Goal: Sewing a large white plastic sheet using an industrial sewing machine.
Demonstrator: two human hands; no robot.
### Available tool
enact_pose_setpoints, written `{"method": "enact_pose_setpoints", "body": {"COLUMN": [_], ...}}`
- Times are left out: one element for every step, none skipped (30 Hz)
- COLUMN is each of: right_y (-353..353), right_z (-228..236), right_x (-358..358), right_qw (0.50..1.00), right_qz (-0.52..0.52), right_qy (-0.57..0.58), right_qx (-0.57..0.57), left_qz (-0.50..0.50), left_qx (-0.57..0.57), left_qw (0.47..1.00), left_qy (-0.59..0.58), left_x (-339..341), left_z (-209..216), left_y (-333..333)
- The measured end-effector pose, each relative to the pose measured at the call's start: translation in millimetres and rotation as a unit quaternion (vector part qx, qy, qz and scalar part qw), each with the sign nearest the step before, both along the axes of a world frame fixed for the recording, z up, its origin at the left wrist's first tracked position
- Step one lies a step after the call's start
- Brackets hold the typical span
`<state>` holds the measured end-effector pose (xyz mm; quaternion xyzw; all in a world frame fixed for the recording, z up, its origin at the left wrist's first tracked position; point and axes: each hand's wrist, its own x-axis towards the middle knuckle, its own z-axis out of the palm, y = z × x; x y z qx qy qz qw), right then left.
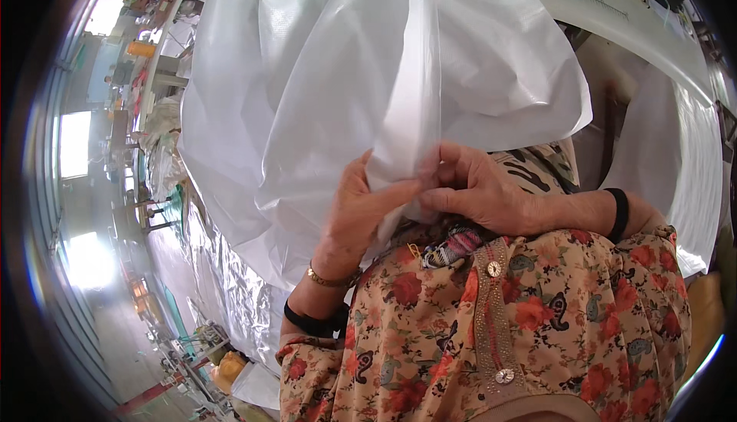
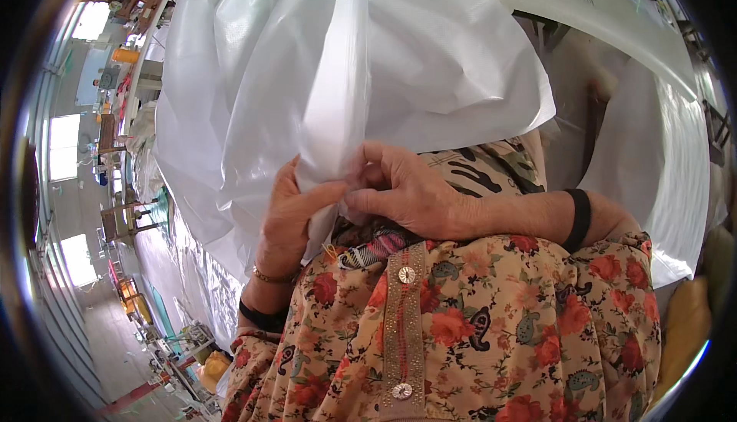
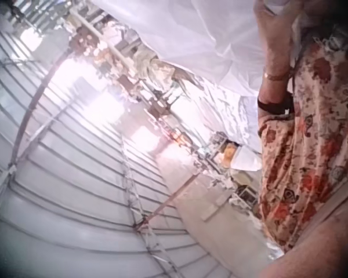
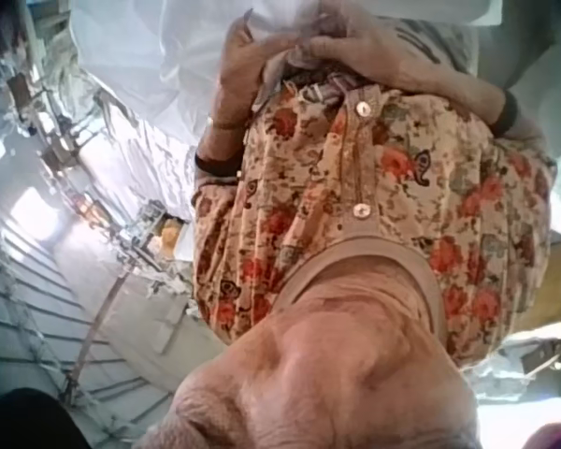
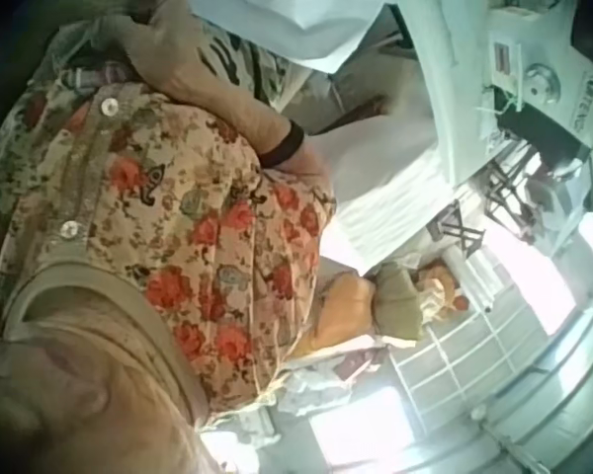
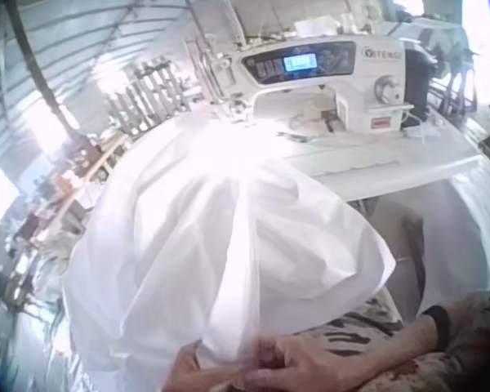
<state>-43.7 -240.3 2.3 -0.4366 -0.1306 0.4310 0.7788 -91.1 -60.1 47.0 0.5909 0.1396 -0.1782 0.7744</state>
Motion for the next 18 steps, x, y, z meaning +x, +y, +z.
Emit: {"method": "enact_pose_setpoints", "body": {"right_y": [-0.7, -1.8, -4.4, -6.4, -7.9, -8.1, -7.5, -6.6, -5.8, -5.3, -4.7, -4.3, -4.3, -4.3, -4.3, -4.6, -5.5, -7.6], "right_z": [-7.4, -12.0, -13.8, -8.6, -4.1, -0.6, 3.6, 5.8, 6.5, 7.2, 7.9, 10.2, 12.6, 13.5, 9.2, 2.6, -0.9, -1.3], "right_x": [2.6, 4.3, 4.2, 3.5, 3.3, 3.8, 4.0, 3.9, 2.8, 1.7, 1.2, 1.6, 2.5, 3.4, 4.4, 5.3, 6.1, 6.3], "right_qw": [0.999, 0.997, 0.997, 0.998, 0.998, 0.998, 0.997, 0.996, 0.996, 0.997, 0.997, 0.997, 0.999, 0.999, 0.999, 0.999, 0.999, 0.999], "right_qz": [0.009, 0.017, 0.013, 0.027, 0.04, 0.04, 0.049, 0.058, 0.059, 0.051, 0.043, 0.044, 0.035, 0.027, 0.026, 0.027, 0.028, 0.029], "right_qy": [0.007, 0.013, 0.013, -0.006, -0.025, -0.025, -0.049, -0.074, -0.074, -0.065, -0.056, -0.056, -0.023, 0.01, 0.01, 0.022, 0.034, 0.035], "right_qx": [0.036, 0.072, 0.073, 0.055, 0.038, 0.037, 0.021, 0.005, 0.005, 0.013, 0.021, 0.021, -0.001, -0.022, -0.023, -0.021, -0.018, -0.018], "left_qz": [0.031, 0.063, 0.059, 0.079, 0.099, 0.094, 0.095, 0.081, 0.067, 0.068, 0.051, 0.035, 0.034, 0.038, 0.042, 0.042, 0.046, 0.052], "left_qx": [-0.02, -0.04, -0.039, -0.022, -0.005, -0.009, -0.008, -0.011, -0.014, -0.013, -0.021, -0.028, -0.029, -0.027, -0.025, -0.024, 0.005, 0.034], "left_qw": [0.999, 0.997, 0.997, 0.996, 0.994, 0.995, 0.995, 0.996, 0.997, 0.997, 0.998, 0.999, 0.999, 0.999, 0.999, 0.999, 0.999, 0.998], "left_qy": [-0.015, -0.03, -0.03, -0.033, -0.036, -0.024, -0.024, -0.023, -0.022, -0.022, 0.003, 0.029, 0.029, 0.023, 0.018, 0.018, -0.003, -0.023], "left_x": [-0.2, -0.1, 0.4, -2.2, -3.5, -3.4, -4.0, -3.9, -3.8, -3.7, -3.7, -3.6, -1.7, 0.6, 1.9, 1.2, -0.3, -1.6], "left_z": [5.1, 8.3, 7.7, 4.6, 2.7, 3.3, 2.7, 0.6, -1.1, -1.7, -2.2, -2.2, -0.7, 3.1, 4.8, 3.5, 0.6, -2.5], "left_y": [1.0, 3.2, 8.1, 14.0, 17.6, 18.1, 15.6, 11.0, 7.6, 6.1, 5.0, 4.5, 3.8, 2.4, 1.9, 3.4, 6.2, 8.7]}}
